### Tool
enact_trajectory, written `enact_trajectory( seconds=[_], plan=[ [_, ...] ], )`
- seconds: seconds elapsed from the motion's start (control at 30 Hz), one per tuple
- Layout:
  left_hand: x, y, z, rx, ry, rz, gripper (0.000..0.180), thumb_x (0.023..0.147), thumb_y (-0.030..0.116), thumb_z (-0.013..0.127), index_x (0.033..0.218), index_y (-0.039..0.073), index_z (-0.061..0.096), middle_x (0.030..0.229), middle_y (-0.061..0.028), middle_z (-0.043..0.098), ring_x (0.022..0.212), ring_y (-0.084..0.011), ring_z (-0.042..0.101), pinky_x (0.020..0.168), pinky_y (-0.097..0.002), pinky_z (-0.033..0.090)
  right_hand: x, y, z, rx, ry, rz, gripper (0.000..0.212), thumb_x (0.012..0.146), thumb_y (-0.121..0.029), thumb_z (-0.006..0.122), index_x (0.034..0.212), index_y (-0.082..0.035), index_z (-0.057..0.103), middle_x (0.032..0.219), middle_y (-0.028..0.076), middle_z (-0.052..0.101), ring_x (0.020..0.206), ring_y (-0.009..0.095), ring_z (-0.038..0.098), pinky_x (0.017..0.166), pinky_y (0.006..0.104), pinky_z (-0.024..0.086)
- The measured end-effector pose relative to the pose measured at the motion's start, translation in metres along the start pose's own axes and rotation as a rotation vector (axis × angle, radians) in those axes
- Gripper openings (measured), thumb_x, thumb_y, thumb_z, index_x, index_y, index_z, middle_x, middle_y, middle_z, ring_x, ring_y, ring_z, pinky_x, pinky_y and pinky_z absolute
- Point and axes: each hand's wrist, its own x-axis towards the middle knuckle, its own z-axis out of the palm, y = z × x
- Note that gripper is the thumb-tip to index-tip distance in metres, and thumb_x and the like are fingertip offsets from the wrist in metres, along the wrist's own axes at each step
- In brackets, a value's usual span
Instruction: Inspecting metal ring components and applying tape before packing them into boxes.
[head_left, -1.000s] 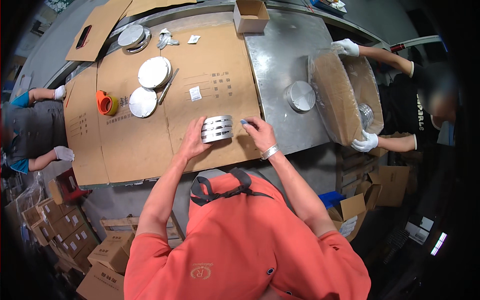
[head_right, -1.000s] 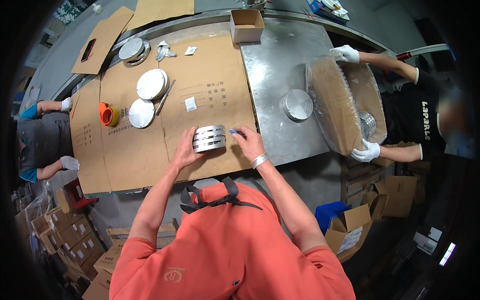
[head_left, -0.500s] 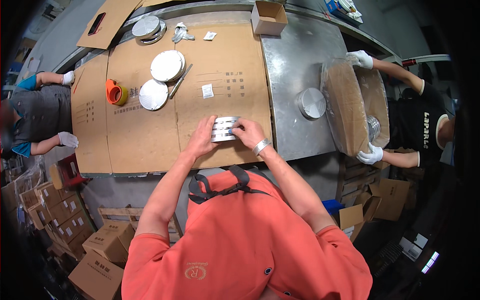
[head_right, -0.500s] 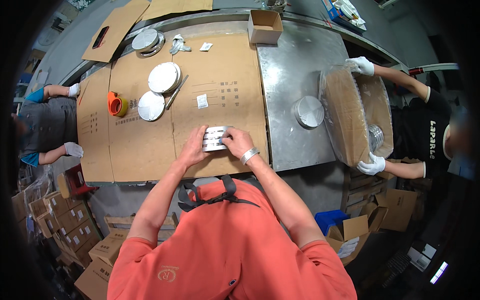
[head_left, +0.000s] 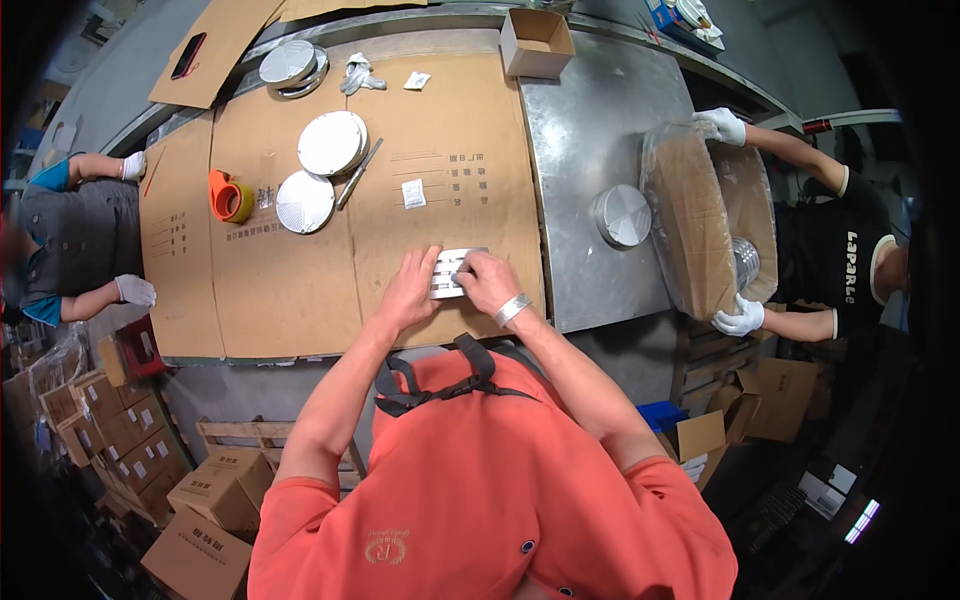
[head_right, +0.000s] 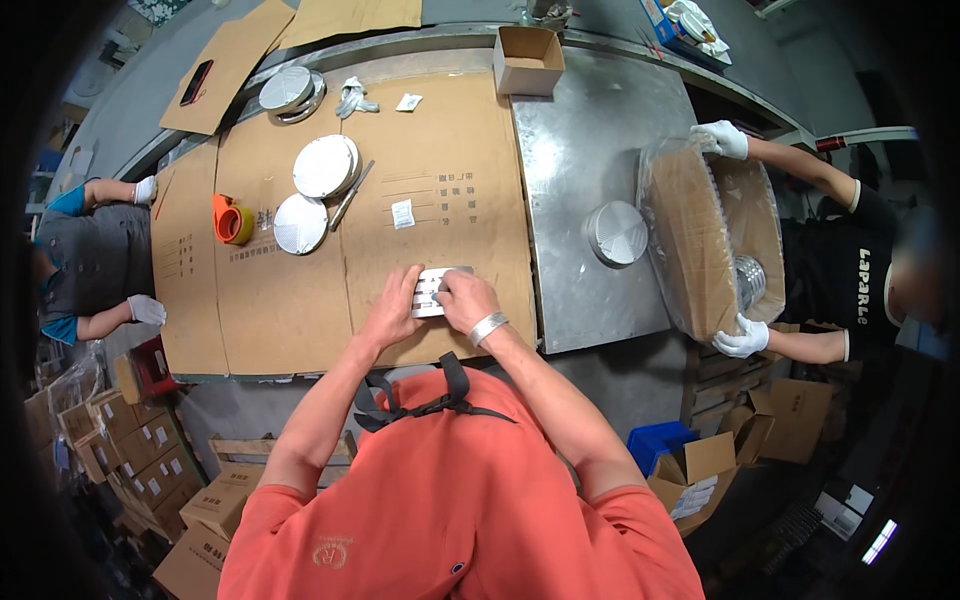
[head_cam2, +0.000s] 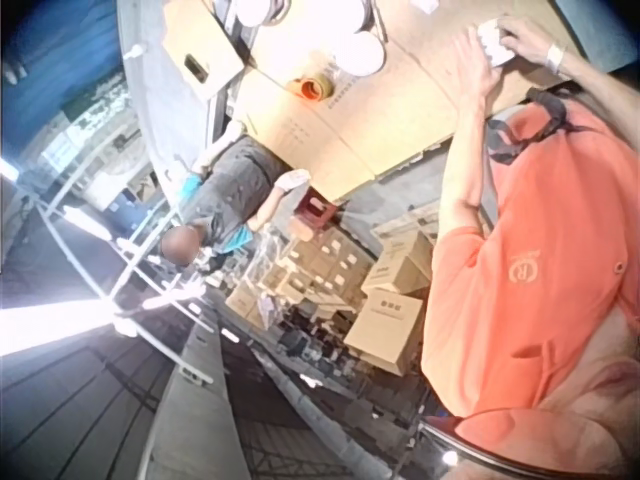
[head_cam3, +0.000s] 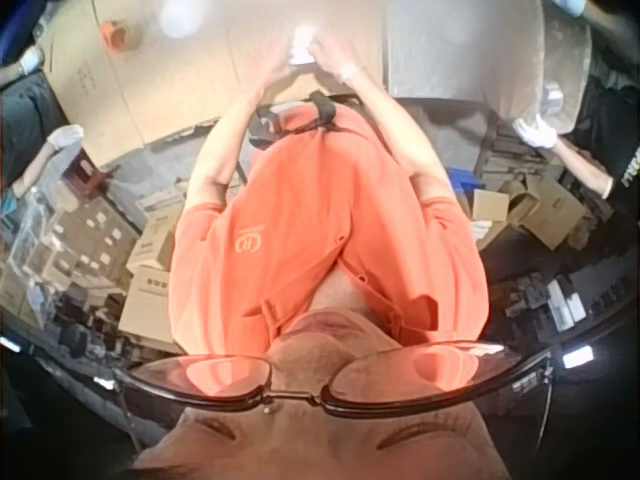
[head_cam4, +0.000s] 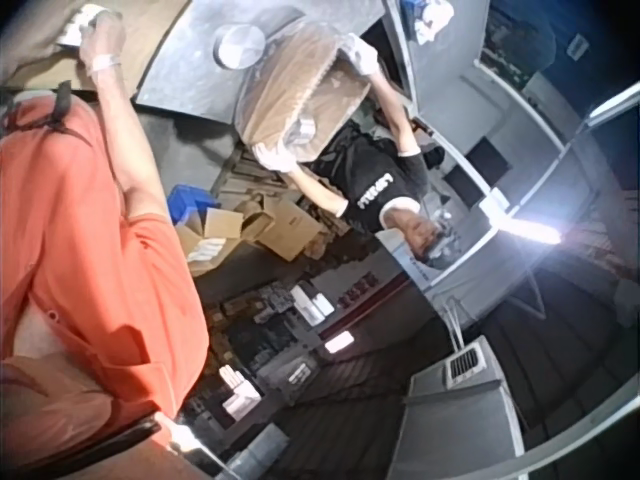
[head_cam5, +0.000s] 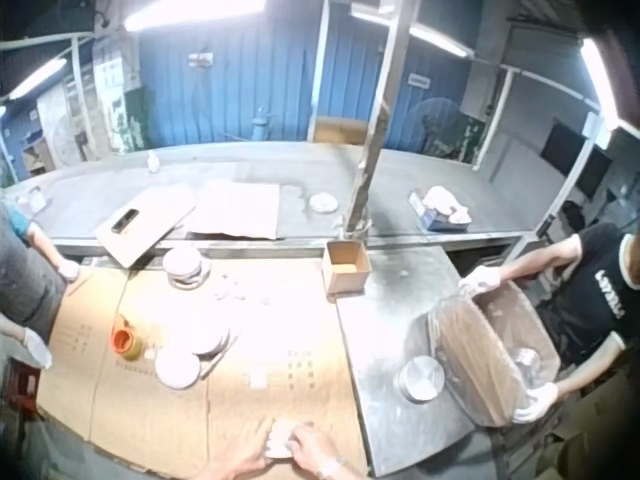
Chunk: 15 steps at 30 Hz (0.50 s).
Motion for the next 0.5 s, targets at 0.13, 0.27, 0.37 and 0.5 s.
enact_trajectory(
  seconds=[0.13,0.27,0.37,0.5],
  plan=[
    [0.0,-0.003,0.004,0.004,-0.018,-0.023,0.088,0.06,0.003,0.077,0.136,0.001,0.035,0.12,-0.0196,0.047,0.111,-0.0398,0.047,0.091,-0.0441,0.047,-0.004,0.015,-0.016,0.131,-0.027,0.16,0.014,0.078,-0.016,0.066,0.081,-0.003,0.062,0.083,0.018,0.064,0.082,0.038,0.062,0.073,0.0459,0.049],
    [0.002,-0.003,0.003,-0.038,0.004,-0.004,0.088,0.06,0.003,0.077,0.137,0.001,0.034,0.122,-0.0202,0.047,0.111,-0.0403,0.047,0.091,-0.0441,0.047,0.003,0.002,0.003,0.053,0.067,-0.005,0.012,0.077,-0.013,0.065,0.081,-0.002,0.062,0.084,0.018,0.064,0.08,0.037,0.062,0.073,0.0455,0.049],
    [0.002,0.0,0.001,-0.03,-0.026,-0.02,0.088,0.061,0.003,0.077,0.137,0.001,0.034,0.123,-0.0205,0.046,0.111,-0.0407,0.047,0.091,-0.0444,0.047,0.001,0.008,-0.012,0.078,-0.002,0.094,0.011,0.078,-0.013,0.064,0.08,-0.003,0.062,0.084,0.018,0.064,0.081,0.038,0.062,0.074,0.0463,0.049],
    [0.001,-0.003,0.003,-0.01,-0.013,-0.005,0.089,0.062,0.006,0.079,0.138,0.003,0.033,0.124,-0.0201,0.046,0.111,-0.0409,0.047,0.091,-0.0448,0.047,-0.003,0.013,-0.01,0.13,0.004,0.141,0.011,0.077,-0.012,0.063,0.08,-0.002,0.062,0.086,0.018,0.064,0.084,0.038,0.062,0.076,0.0463,0.049]
  ],
)
